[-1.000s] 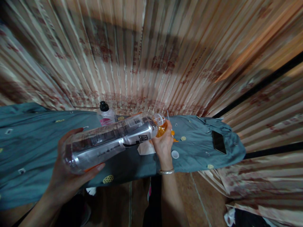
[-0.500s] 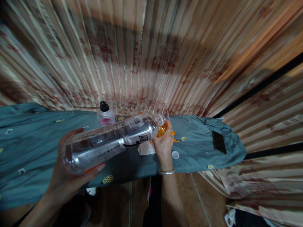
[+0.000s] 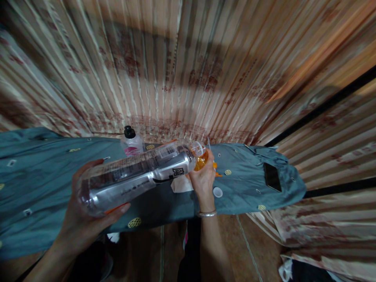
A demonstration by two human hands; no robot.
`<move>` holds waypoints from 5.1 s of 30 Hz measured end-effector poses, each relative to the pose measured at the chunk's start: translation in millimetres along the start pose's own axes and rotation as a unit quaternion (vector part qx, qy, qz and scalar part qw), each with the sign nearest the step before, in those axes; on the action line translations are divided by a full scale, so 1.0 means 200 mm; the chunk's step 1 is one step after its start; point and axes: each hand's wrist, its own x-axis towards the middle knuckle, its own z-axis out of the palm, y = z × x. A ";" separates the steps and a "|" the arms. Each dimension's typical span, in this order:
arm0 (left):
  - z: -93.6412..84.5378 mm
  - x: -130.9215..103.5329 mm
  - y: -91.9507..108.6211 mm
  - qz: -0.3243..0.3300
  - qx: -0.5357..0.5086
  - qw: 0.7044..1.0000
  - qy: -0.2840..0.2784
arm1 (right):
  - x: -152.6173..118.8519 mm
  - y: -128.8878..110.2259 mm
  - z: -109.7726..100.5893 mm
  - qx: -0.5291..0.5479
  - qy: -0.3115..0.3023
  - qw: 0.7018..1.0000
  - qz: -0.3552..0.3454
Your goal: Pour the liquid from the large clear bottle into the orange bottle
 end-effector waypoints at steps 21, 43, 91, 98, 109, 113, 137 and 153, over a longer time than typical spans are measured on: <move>-0.01 0.00 -0.01 0.000 0.000 1.000 0.000 | 0.00 0.00 0.00 0.001 -0.001 1.000 0.002; 0.00 0.00 -0.01 0.013 -0.006 1.000 -0.008 | 0.01 0.00 0.00 0.002 -0.005 1.000 -0.003; 0.00 0.00 -0.01 0.004 -0.002 1.000 -0.006 | 0.00 0.00 0.00 0.013 0.001 1.000 -0.004; 0.00 0.00 -0.01 0.004 -0.002 1.000 -0.005 | 0.00 -0.01 -0.01 0.003 -0.015 1.000 0.012; 0.00 0.00 0.00 0.000 -0.007 1.000 -0.009 | 0.00 0.00 -0.01 0.004 -0.008 1.000 0.004; 0.00 0.00 0.00 0.001 -0.008 1.000 -0.009 | 0.01 0.01 0.00 0.001 -0.008 1.000 0.000; -0.02 0.02 -0.04 0.030 0.011 0.999 -0.023 | 0.01 0.01 0.00 0.005 0.004 1.000 -0.007; -0.01 0.00 -0.03 0.018 -0.005 1.000 -0.003 | 0.01 -0.04 -0.02 -0.003 -0.017 1.000 0.025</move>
